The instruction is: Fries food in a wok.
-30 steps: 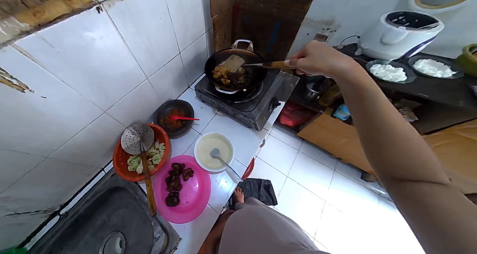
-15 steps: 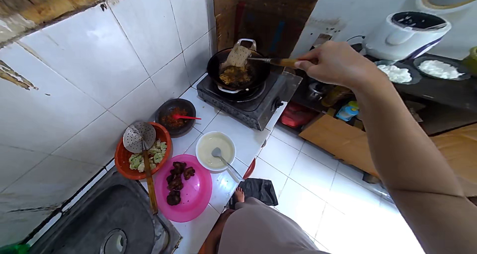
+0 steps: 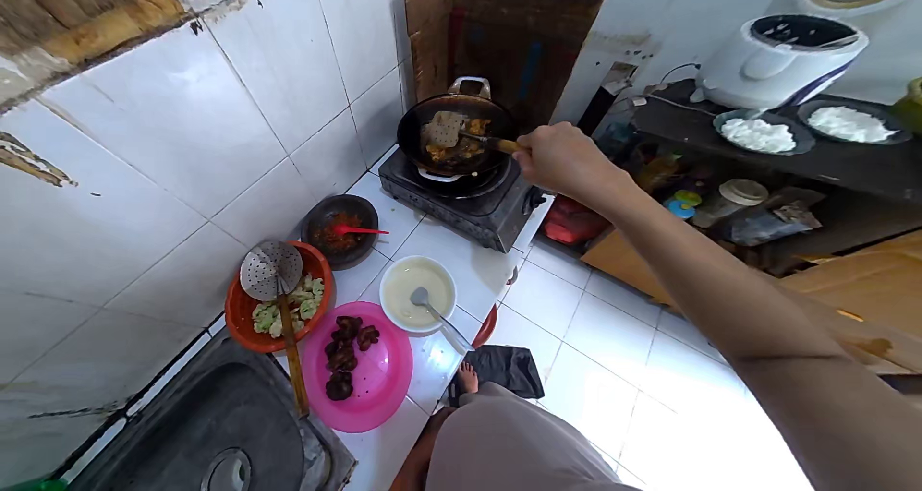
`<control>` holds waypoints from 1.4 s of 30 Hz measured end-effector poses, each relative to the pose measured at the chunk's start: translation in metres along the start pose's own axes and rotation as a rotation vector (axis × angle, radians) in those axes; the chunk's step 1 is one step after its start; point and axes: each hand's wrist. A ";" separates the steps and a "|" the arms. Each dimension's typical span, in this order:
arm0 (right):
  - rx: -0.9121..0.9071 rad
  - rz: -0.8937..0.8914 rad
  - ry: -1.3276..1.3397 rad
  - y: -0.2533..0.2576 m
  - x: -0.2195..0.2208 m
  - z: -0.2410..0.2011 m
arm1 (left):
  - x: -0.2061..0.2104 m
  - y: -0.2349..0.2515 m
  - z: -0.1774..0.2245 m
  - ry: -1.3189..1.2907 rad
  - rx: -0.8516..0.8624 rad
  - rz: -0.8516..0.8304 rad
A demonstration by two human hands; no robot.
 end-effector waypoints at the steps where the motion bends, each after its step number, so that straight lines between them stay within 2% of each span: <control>1: -0.022 0.041 0.011 0.000 0.000 0.004 | -0.002 -0.003 0.001 0.011 0.022 0.016; 5: -0.156 0.224 0.039 0.004 -0.002 0.024 | -0.001 0.000 0.002 -0.030 -0.030 0.005; 9: -0.121 0.239 -0.003 0.006 -0.006 0.036 | 0.014 -0.002 -0.030 0.008 -0.017 0.043; 10: -0.098 0.235 -0.011 0.006 -0.007 0.038 | 0.015 -0.002 -0.032 0.019 -0.069 0.037; 12: -0.055 0.224 -0.024 0.005 -0.010 0.044 | 0.010 0.014 -0.025 -0.045 -0.241 -0.135; 13: -0.038 0.220 -0.030 0.005 -0.011 0.047 | 0.015 0.027 -0.049 -0.162 -0.166 -0.244; 14: -0.025 0.213 -0.037 0.003 -0.013 0.051 | 0.027 0.044 -0.091 -0.282 0.022 -0.359; 15: -0.015 0.200 -0.046 0.001 -0.016 0.052 | 0.038 0.058 -0.119 -0.329 0.137 -0.417; 16: -0.006 0.182 -0.055 -0.002 -0.018 0.053 | 0.043 0.061 -0.128 -0.332 0.166 -0.416; 17: 0.001 0.164 -0.063 -0.004 -0.019 0.052 | 0.041 0.055 -0.119 -0.290 0.105 -0.388; 19: -0.007 0.132 -0.063 -0.007 -0.017 0.049 | 0.025 0.021 -0.068 -0.072 -0.102 -0.215; 21: -0.025 0.106 -0.049 -0.004 -0.007 0.047 | 0.020 0.002 -0.040 0.114 -0.183 -0.126; 23: -0.044 0.106 -0.024 0.004 0.009 0.048 | 0.020 0.008 -0.050 0.088 -0.097 -0.205; 25: -0.049 0.129 0.019 0.012 0.023 0.051 | 0.030 0.042 -0.089 -0.119 0.056 -0.411; 26: -0.047 0.143 0.045 0.014 0.028 0.054 | 0.038 0.055 -0.104 -0.203 0.082 -0.479; 28: -0.031 0.174 0.080 0.015 0.029 0.059 | 0.050 0.066 -0.117 -0.280 0.054 -0.502; 30: -0.012 0.193 0.099 0.015 0.024 0.064 | 0.047 0.064 -0.112 -0.295 0.029 -0.498; 34: 0.014 0.187 0.062 0.017 0.022 0.072 | 0.046 0.063 -0.117 -0.307 0.105 -0.438; 37: 0.033 0.157 0.046 0.013 0.019 0.075 | 0.016 0.058 -0.069 -0.215 -0.087 -0.524; 39: 0.029 0.148 0.050 0.007 0.014 0.074 | 0.010 0.056 -0.056 -0.220 -0.134 -0.545; 41: 0.014 0.168 0.083 0.001 0.011 0.076 | 0.015 0.059 -0.072 -0.313 0.001 -0.570; 42: -0.004 0.187 0.101 -0.002 0.011 0.078 | 0.023 0.067 -0.095 -0.386 0.201 -0.609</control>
Point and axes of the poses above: each hand's wrist, its own y-axis towards the middle knuckle, its own x-axis out of the palm, z = x × y, and after that the axes turned 9 degrees about z, right-handed
